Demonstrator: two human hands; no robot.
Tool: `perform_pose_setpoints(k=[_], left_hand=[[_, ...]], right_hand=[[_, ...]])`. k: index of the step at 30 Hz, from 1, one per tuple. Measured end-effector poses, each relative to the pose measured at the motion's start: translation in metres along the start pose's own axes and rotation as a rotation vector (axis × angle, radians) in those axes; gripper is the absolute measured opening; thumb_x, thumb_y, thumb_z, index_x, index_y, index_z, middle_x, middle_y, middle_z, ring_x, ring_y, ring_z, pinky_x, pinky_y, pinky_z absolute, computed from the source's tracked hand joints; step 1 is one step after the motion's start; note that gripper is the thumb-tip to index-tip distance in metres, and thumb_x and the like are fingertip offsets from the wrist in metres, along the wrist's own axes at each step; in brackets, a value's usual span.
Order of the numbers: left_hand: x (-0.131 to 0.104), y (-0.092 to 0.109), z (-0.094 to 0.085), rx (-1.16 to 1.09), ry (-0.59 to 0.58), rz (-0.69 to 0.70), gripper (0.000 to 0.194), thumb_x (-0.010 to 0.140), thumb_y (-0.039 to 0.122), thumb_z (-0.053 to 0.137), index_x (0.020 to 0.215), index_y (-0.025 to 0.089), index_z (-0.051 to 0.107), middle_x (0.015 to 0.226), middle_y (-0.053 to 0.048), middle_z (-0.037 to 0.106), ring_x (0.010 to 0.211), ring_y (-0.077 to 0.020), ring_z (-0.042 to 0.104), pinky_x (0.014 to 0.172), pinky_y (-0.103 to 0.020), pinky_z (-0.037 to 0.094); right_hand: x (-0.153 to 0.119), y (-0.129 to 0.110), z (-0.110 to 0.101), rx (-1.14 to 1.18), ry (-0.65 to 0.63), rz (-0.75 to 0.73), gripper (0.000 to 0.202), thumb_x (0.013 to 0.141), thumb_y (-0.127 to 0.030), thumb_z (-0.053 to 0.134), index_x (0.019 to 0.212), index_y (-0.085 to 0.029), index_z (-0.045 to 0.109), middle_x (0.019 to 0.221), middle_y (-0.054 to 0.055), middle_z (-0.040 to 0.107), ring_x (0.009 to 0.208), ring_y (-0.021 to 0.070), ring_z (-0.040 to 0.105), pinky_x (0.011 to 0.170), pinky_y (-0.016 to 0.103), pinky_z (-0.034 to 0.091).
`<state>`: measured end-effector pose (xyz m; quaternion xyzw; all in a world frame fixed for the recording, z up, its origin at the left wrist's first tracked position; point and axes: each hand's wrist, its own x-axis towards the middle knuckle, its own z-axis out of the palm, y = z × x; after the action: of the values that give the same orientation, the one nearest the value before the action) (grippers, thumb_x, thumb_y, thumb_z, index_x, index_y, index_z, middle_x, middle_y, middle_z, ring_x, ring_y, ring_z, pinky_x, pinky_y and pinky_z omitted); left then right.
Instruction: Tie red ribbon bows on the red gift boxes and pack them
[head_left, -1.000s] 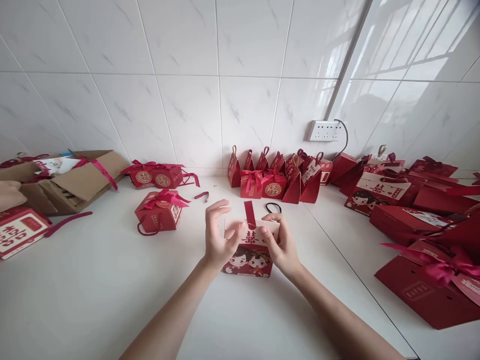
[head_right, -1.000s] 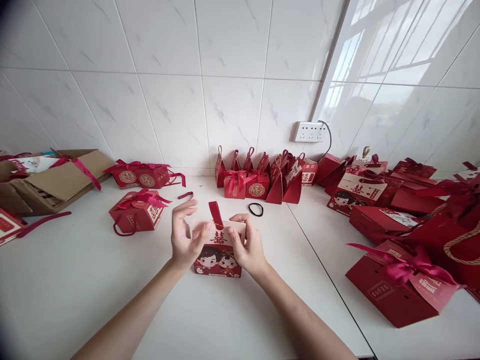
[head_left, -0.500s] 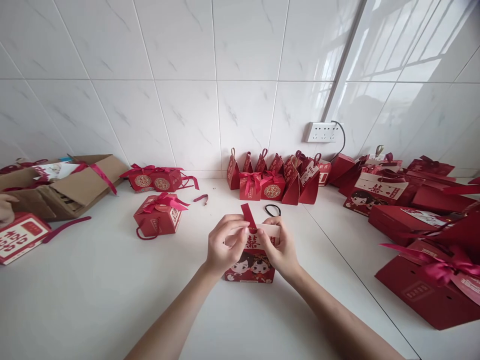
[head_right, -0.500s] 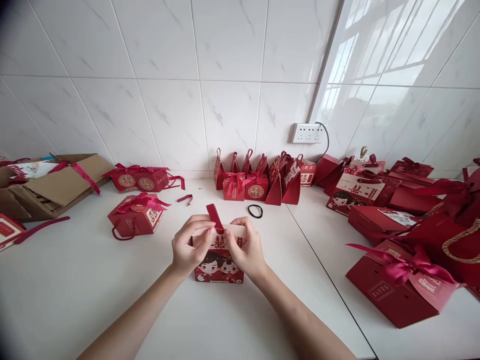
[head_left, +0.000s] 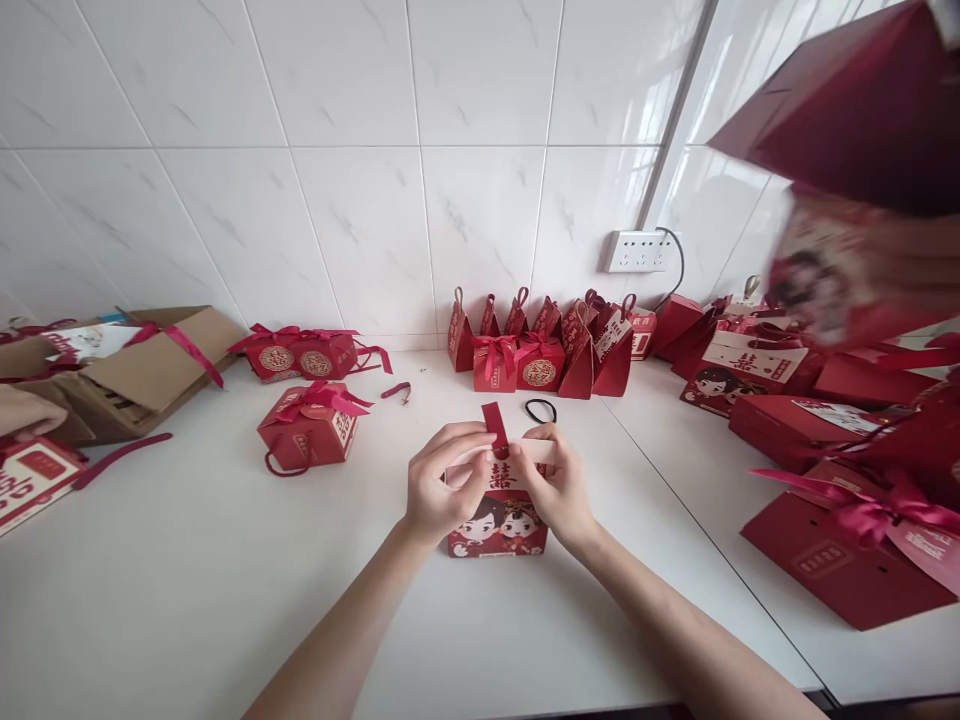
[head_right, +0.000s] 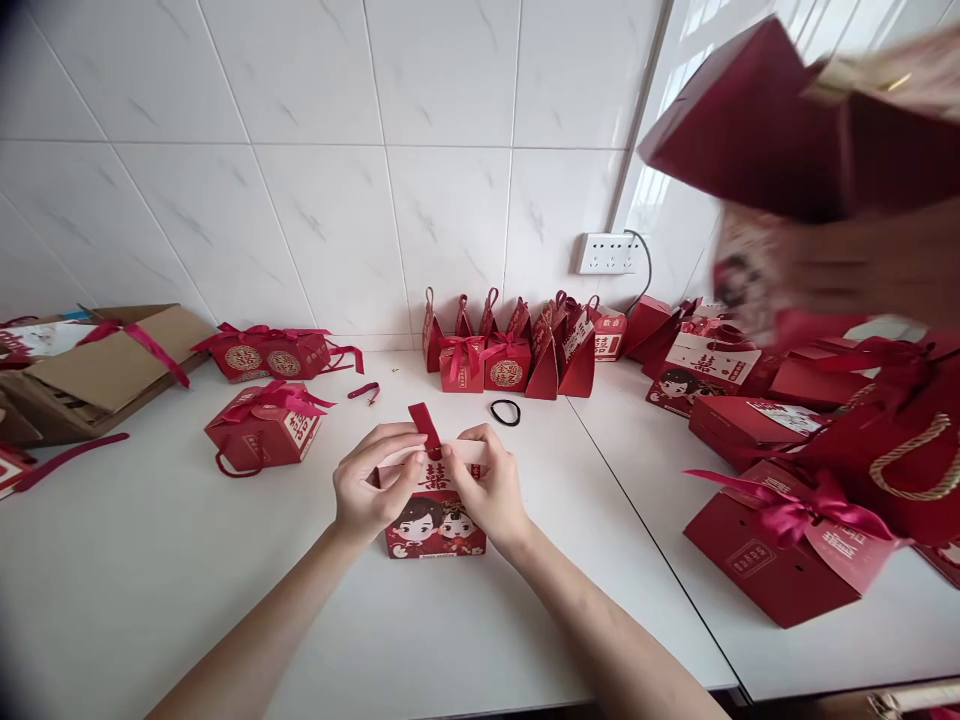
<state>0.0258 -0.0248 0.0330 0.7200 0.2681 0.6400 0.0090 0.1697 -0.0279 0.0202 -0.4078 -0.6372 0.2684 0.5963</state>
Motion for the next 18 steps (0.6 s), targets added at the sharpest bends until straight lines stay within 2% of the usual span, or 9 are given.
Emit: perform_pose_setpoints(k=[8, 13, 18], left_hand=[[0.0013, 0.0031, 0.0006, -0.017, -0.002, -0.034, 0.016, 0.078, 0.009, 0.06, 0.089, 0.017, 0.069, 0.088, -0.005, 0.069, 0.078, -0.0126, 0.067, 0.066, -0.02, 0.058], [0.0027, 0.0049, 0.0002, -0.038, -0.004, -0.085, 0.016, 0.078, 0.012, 0.06, 0.088, 0.017, 0.07, 0.087, -0.005, 0.071, 0.077, -0.0143, 0.068, 0.064, -0.022, 0.059], [0.0048, 0.0037, -0.0008, -0.182, -0.043, -0.254, 0.016, 0.077, 0.015, 0.061, 0.088, 0.018, 0.073, 0.087, -0.006, 0.072, 0.076, -0.0142, 0.068, 0.061, -0.021, 0.059]], right_hand=[[-0.0052, 0.0063, 0.0004, 0.025, 0.008, -0.024, 0.021, 0.086, -0.035, 0.055, 0.101, -0.023, 0.046, 0.068, -0.006, 0.051, 0.037, 0.0056, 0.033, 0.035, 0.02, 0.03], [-0.0022, 0.0007, 0.0015, -0.024, 0.068, -0.063, 0.016, 0.083, -0.035, 0.057, 0.082, -0.022, 0.048, 0.068, -0.003, 0.054, 0.044, 0.0076, 0.045, 0.038, 0.02, 0.037], [-0.0016, -0.0006, 0.003, -0.026, 0.055, -0.022, 0.019, 0.084, -0.037, 0.056, 0.078, -0.022, 0.047, 0.058, -0.006, 0.048, 0.041, 0.0079, 0.04, 0.036, 0.02, 0.034]])
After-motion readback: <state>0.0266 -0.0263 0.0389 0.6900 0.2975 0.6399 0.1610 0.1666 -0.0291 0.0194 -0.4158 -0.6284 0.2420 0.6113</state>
